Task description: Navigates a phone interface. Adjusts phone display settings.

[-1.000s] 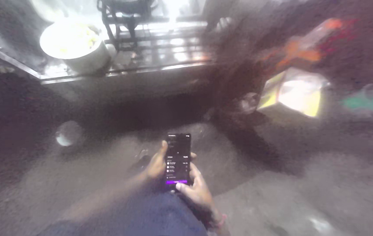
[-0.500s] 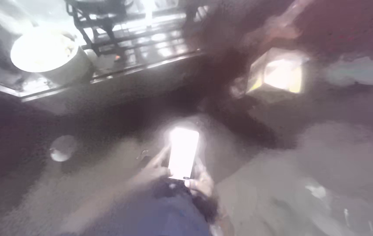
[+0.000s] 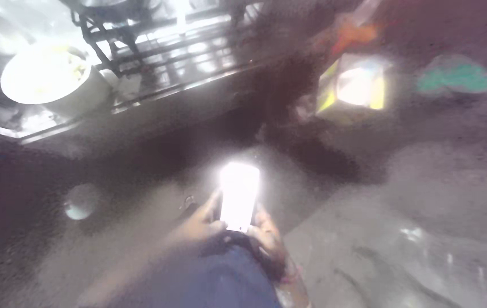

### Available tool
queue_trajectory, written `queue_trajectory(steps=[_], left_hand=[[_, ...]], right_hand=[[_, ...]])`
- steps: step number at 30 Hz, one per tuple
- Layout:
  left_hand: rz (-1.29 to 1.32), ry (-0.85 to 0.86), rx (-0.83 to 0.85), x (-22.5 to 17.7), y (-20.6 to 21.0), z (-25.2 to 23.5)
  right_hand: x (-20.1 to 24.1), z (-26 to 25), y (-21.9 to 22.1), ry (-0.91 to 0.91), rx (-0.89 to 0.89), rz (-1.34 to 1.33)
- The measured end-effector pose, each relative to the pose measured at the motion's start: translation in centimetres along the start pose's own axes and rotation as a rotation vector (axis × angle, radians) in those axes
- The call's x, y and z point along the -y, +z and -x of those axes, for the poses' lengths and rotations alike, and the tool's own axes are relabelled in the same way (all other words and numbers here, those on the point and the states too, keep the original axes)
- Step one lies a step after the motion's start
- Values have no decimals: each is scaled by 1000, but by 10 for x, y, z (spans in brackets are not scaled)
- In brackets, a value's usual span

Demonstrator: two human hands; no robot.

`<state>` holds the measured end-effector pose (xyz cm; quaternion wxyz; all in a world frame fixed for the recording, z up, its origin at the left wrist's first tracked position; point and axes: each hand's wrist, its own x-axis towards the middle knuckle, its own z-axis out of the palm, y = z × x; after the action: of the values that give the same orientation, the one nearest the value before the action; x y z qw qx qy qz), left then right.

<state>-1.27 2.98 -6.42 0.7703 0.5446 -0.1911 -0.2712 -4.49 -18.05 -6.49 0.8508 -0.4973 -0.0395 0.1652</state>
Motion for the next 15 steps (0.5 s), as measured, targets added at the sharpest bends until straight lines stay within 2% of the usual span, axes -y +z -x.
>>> queue_trajectory(steps=[5, 15], left_hand=[[28, 68, 50, 7, -4, -2], [-33, 5, 85, -1, -7, 0]], right_hand=[[3, -3, 2, 41, -34, 1], [1, -3, -1, 40, -45, -77]])
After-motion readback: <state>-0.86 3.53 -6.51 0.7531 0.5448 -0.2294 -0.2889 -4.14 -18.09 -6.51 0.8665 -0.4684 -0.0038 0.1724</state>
